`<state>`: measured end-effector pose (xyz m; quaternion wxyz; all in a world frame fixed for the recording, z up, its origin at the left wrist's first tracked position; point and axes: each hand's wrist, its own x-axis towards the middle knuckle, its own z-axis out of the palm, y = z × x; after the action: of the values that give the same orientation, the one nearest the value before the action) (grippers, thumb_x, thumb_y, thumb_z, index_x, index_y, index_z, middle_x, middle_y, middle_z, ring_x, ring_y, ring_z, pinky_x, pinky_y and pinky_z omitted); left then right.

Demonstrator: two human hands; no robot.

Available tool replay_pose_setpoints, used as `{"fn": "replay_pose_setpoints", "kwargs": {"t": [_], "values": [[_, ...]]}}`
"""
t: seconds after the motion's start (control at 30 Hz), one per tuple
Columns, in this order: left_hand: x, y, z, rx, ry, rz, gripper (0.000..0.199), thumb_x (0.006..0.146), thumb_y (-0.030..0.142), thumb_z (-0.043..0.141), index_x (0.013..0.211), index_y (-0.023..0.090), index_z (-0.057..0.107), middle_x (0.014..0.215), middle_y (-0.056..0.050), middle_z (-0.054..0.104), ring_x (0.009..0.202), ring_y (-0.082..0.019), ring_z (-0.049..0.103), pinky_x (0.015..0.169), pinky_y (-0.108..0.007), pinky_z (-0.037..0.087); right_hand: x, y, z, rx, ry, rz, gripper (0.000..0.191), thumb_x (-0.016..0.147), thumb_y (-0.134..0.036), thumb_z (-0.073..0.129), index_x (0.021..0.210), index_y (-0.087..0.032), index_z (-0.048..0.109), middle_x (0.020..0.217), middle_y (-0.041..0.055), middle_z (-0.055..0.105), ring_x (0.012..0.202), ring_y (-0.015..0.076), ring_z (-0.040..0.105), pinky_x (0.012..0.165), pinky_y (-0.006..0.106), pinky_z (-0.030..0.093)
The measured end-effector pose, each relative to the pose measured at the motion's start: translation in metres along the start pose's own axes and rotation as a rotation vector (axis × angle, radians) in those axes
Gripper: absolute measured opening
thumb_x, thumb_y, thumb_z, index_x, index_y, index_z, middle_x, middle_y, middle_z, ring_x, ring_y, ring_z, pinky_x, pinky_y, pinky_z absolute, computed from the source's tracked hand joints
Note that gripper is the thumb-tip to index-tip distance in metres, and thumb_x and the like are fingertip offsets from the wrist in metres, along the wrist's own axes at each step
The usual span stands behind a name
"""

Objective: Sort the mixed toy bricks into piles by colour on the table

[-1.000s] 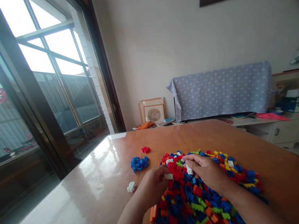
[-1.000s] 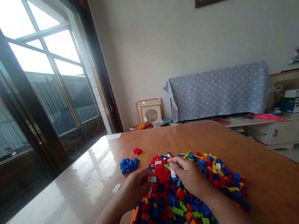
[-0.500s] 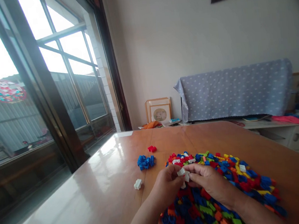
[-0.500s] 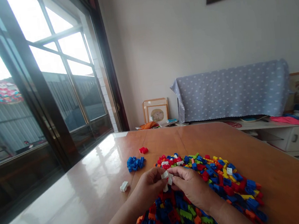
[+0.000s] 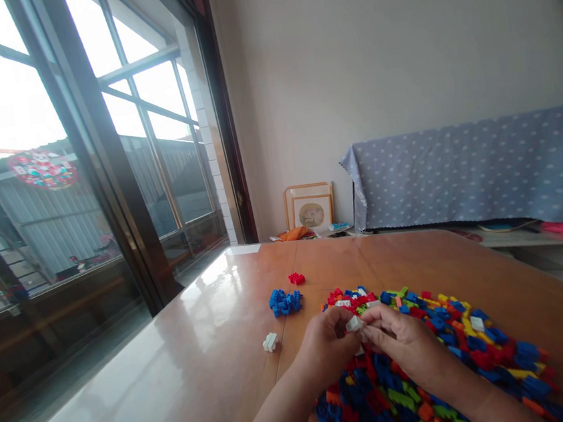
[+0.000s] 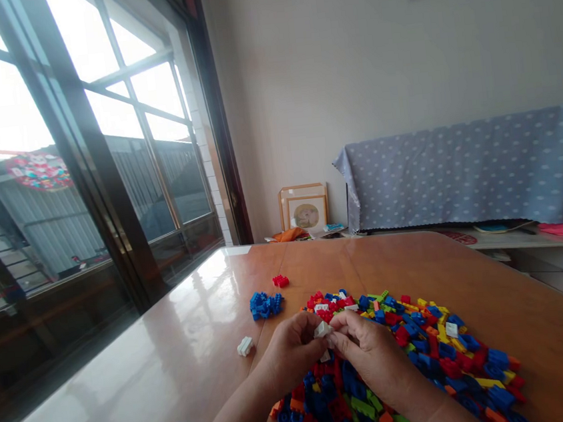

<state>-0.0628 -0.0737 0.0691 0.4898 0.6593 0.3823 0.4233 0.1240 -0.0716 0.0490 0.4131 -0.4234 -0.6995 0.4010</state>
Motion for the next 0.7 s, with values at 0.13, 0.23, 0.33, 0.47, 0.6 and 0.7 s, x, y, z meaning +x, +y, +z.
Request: {"fn": "replay_pose_setpoints", "kwargs": {"t": [0.13, 0.23, 0.33, 0.47, 0.6, 0.7], "values": [[0.001, 0.000, 0.002, -0.108, -0.042, -0.028, 0.015, 0.073, 0.022, 0.065, 0.082, 0.016, 0.055, 0.066, 0.005, 0.053, 0.058, -0.008, 0.048, 0.054, -0.019, 0.035, -0.003, -0.006, -0.001, -0.124, 0.012, -0.050, 0.032, 0.092, -0.052, 0.052, 0.099, -0.024, 0.065, 0.080, 0.0007, 0.070, 0.075, 0.0187, 0.065, 0.068, 0.028, 0.050], [0.002, 0.000, 0.002, -0.068, -0.031, -0.045, 0.016, 0.072, 0.022, 0.067, 0.081, 0.015, 0.057, 0.067, 0.004, 0.054, 0.058, -0.008, 0.047, 0.054, -0.019, 0.036, -0.006, -0.010, 0.000, -0.178, 0.017, -0.076, 0.031, 0.094, -0.048, 0.048, 0.100, -0.025, 0.067, 0.081, 0.0009, 0.070, 0.076, 0.0187, 0.065, 0.068, 0.028, 0.050], [0.003, 0.001, -0.006, 0.001, -0.018, -0.043, 0.013, 0.074, 0.024, 0.064, 0.082, 0.014, 0.059, 0.068, 0.002, 0.056, 0.060, -0.009, 0.048, 0.055, -0.020, 0.036, -0.007, -0.010, 0.000, -0.188, 0.023, -0.115, 0.031, 0.094, -0.046, 0.048, 0.108, -0.026, 0.067, 0.085, 0.0014, 0.072, 0.079, 0.0196, 0.067, 0.072, 0.029, 0.052], [0.002, 0.009, -0.038, 0.136, 0.180, 0.002, 0.016, 0.076, 0.028, 0.064, 0.083, 0.014, 0.060, 0.068, 0.003, 0.055, 0.059, -0.008, 0.047, 0.054, -0.019, 0.033, -0.006, -0.003, -0.006, -0.233, 0.077, -0.114, 0.038, 0.092, -0.047, 0.050, 0.118, -0.024, 0.065, 0.092, 0.0051, 0.074, 0.086, 0.0231, 0.070, 0.079, 0.033, 0.054], [-0.009, 0.014, -0.076, 0.368, 0.301, -0.087, 0.008, 0.073, 0.023, 0.060, 0.076, 0.017, 0.057, 0.060, 0.006, 0.047, 0.053, -0.007, 0.040, 0.049, -0.019, 0.027, -0.003, 0.006, -0.012, -0.296, 0.119, -0.131, 0.037, 0.092, -0.047, 0.049, 0.115, -0.024, 0.067, 0.093, 0.0050, 0.075, 0.085, 0.0230, 0.071, 0.078, 0.033, 0.054], [-0.023, 0.009, -0.098, 0.561, 0.332, -0.154, 0.004, 0.071, 0.018, 0.056, 0.069, 0.018, 0.053, 0.056, 0.007, 0.042, 0.051, -0.007, 0.038, 0.048, -0.020, 0.023, -0.002, 0.009, -0.013, -0.332, 0.117, -0.146, 0.037, 0.092, -0.047, 0.048, 0.113, -0.024, 0.069, 0.093, 0.0049, 0.076, 0.085, 0.0231, 0.071, 0.079, 0.033, 0.054]]}}
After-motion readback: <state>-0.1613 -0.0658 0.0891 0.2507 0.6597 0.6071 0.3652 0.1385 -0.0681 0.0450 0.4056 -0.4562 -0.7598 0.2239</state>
